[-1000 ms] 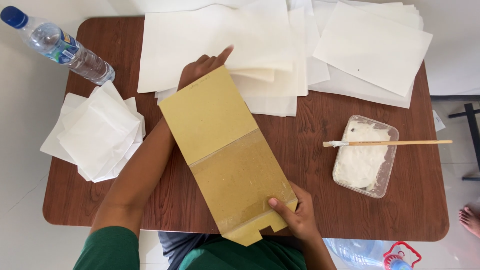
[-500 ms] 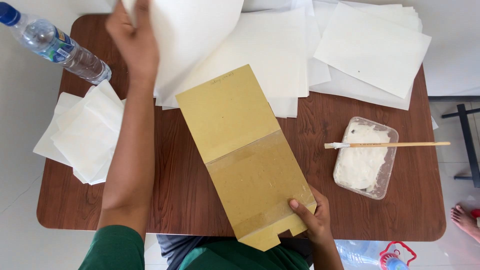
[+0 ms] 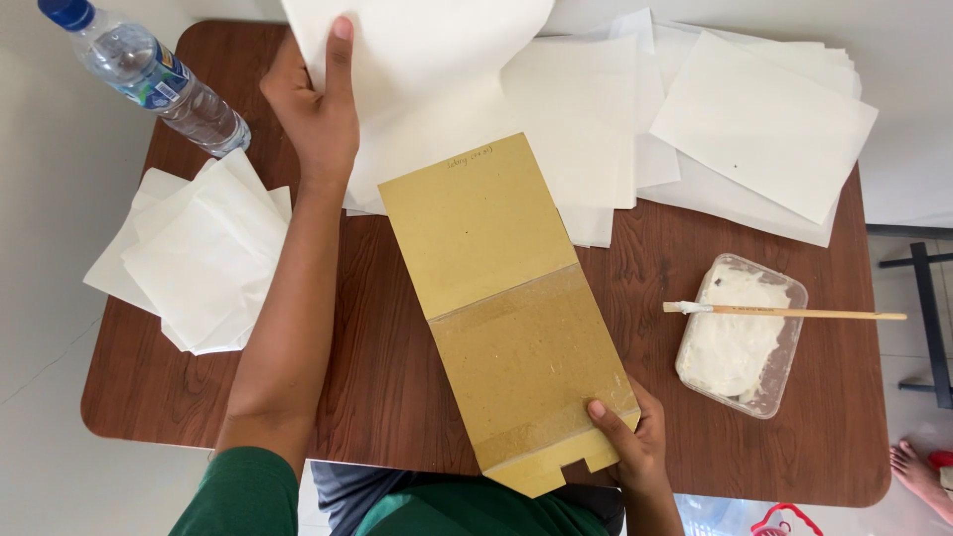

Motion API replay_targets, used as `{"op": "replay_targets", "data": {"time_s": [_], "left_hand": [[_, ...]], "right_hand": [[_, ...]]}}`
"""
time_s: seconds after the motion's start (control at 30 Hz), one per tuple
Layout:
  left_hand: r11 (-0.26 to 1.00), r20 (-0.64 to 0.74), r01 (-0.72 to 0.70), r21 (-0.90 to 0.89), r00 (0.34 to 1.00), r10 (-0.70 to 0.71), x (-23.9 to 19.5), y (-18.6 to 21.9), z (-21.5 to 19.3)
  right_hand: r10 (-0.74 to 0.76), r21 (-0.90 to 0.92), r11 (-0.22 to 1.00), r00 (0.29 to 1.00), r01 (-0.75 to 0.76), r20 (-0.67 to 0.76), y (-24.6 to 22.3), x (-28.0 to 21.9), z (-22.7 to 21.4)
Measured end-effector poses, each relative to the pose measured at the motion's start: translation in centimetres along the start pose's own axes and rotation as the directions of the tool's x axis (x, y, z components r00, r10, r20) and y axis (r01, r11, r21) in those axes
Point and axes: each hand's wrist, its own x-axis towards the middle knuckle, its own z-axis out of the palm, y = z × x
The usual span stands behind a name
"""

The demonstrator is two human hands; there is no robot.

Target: Folding paper sheets and applying adhesive with a brush to manually assemble paper bags.

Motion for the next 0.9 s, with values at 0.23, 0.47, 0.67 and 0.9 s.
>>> {"op": "replay_targets", "data": {"time_s": [0.23, 0.47, 0.67, 0.9], "left_hand": [[0.991, -0.019, -0.109, -0.075, 0.994, 0.108, 0.4, -2.6, -0.2], [0.974, -0.036, 0.098, -0.203, 0.994, -0.107, 1.5, -2.6, -2.9], [0.875, -0.033, 0.322, -0.363, 0.934, -0.357, 2.7, -2.5, -4.6], [0.655, 0.014, 0.517, -0.551, 0.791, -0.612, 0.9, 2.2, -1.3]], "right_hand": [[0.007, -0.014, 1.000, 1.000, -0.007, -0.009, -0.2, 0.0, 0.1], [0.119, -0.313, 0.944, 0.993, -0.109, 0.013, -4.1, 1.1, 0.6], [0.316, -0.556, 0.773, 0.945, -0.306, -0.080, -8.8, 2.4, 1.9], [-0.179, -0.947, 0.296, 0.981, 0.127, 0.075, -9.3, 3.1, 4.1]]}}
